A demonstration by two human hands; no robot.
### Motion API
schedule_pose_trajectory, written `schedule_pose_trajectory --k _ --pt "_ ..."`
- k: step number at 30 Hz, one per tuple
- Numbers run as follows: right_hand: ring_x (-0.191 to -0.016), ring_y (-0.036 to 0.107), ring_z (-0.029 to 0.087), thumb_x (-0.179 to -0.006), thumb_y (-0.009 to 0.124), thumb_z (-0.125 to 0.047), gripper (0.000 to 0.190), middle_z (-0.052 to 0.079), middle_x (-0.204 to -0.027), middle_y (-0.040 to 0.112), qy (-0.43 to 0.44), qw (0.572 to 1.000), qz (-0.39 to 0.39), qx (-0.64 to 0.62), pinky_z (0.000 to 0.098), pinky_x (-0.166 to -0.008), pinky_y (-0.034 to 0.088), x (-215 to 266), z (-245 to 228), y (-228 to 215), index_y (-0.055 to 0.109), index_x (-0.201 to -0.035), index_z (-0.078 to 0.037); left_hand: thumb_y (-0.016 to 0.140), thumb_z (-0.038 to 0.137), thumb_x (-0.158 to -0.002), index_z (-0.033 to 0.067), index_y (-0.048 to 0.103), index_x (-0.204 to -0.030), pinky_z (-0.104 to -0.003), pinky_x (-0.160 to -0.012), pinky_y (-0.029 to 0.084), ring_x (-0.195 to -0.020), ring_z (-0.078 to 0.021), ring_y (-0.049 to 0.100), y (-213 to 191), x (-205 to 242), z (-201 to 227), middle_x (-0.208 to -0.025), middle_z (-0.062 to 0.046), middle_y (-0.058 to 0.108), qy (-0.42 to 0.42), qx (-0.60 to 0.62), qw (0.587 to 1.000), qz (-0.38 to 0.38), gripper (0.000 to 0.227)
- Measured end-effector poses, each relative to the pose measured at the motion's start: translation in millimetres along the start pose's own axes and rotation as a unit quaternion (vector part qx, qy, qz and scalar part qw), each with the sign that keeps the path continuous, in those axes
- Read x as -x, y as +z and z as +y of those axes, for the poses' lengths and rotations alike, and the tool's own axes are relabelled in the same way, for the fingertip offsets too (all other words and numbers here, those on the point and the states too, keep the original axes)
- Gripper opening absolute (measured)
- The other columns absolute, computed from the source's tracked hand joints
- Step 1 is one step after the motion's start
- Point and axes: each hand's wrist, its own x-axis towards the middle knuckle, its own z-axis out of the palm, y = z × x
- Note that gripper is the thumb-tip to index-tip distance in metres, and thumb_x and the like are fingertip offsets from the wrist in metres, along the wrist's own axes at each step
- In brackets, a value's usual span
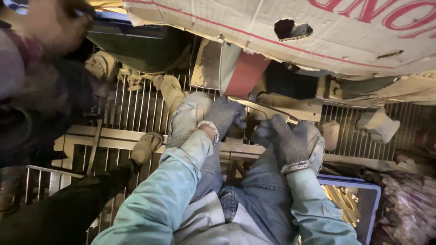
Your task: The person sits on a metal grate floor and repeatedly rubs small brass-colored metal rods against a red abrasive belt on a bench grinder. They pick up rods from a blue tray, polish them one at a time, and place them back into the tray.
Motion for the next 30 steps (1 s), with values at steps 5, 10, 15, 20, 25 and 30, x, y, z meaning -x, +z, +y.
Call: schedule_pose_trajectory --k 5,10,15,20,25,30 --pt "-0.073 0.073 0.027 -0.094 0.07 -0.02 0.033 0.017 -0.093 0.075 -0.015 0.995 -0.004 0.096 0.044 -0.064 0.063 -19 8 19 0.064 -0.112 0.008 0.066 0.008 -0.085 -0.0067 0.067 -0.079 -0.035 -0.053 0.053 -0.052 -0.0198 0.059 -25 0 14 -0.066 -0.014 0.064 0.042 -0.083 0.995 0.037 0.016" --pt "-0.075 0.076 0.026 -0.093 0.071 -0.02 0.034 0.019 -0.094 0.076 -0.042 0.988 -0.087 0.122 0.0351 -0.069 0.064 -28 21 61 0.067 -0.11 0.009 0.056 0.009 -0.091 0.0033 0.071 -0.082 -0.031 -0.056 0.058 -0.053 -0.0128 0.062 -72 20 42 -0.067 -0.007 0.067 0.141 -0.372 0.917 0.022 0.019" --pt "-0.075 0.079 0.028 -0.091 0.073 -0.021 0.037 0.021 -0.092 0.078 -0.01 0.982 -0.116 0.15 0.0352 -0.07 0.066 -31 25 94 0.067 -0.105 0.013 0.059 0.007 -0.09 0.0014 0.07 -0.078 -0.032 -0.057 0.054 -0.057 -0.0127 0.061 -101 42 67 -0.071 -0.006 0.062 0.197 -0.463 0.862 0.063 0.017" --pt "-0.074 0.078 0.026 -0.092 0.071 -0.02 0.034 0.017 -0.089 0.077 -0.028 0.981 -0.138 0.137 0.0364 -0.069 0.066 -29 20 90 0.067 -0.107 0.011 0.062 0.01 -0.087 0.0003 0.061 -0.077 -0.034 -0.052 0.058 -0.052 -0.0158 0.055 -84 39 66 -0.064 -0.007 0.059 0.028 0.006 0.993 0.118 0.014" --pt "-0.071 0.075 0.024 -0.094 0.069 -0.02 0.031 0.016 -0.087 0.076 -0.038 0.984 -0.086 0.149 0.0353 -0.061 0.063 -25 10 55 0.068 -0.106 0.008 0.064 0.01 -0.085 -0.002 0.061 -0.078 -0.035 -0.051 0.058 -0.052 -0.0186 0.058 -54 16 41 -0.065 -0.01 0.059 0.043 -0.015 0.998 0.051 0.015" --pt "-0.065 0.072 0.024 -0.094 0.07 -0.017 0.025 0.016 -0.085 0.073 -0.065 0.995 -0.048 0.064 0.0351 -0.055 0.061 -9 4 12 0.065 -0.103 0.007 0.065 0.013 -0.085 -0.0036 0.065 -0.08 -0.037 -0.055 0.063 -0.054 -0.0183 0.058 -18 -2 8 -0.067 -0.011 0.061 -0.025 0.001 1.0 0.014 0.017"
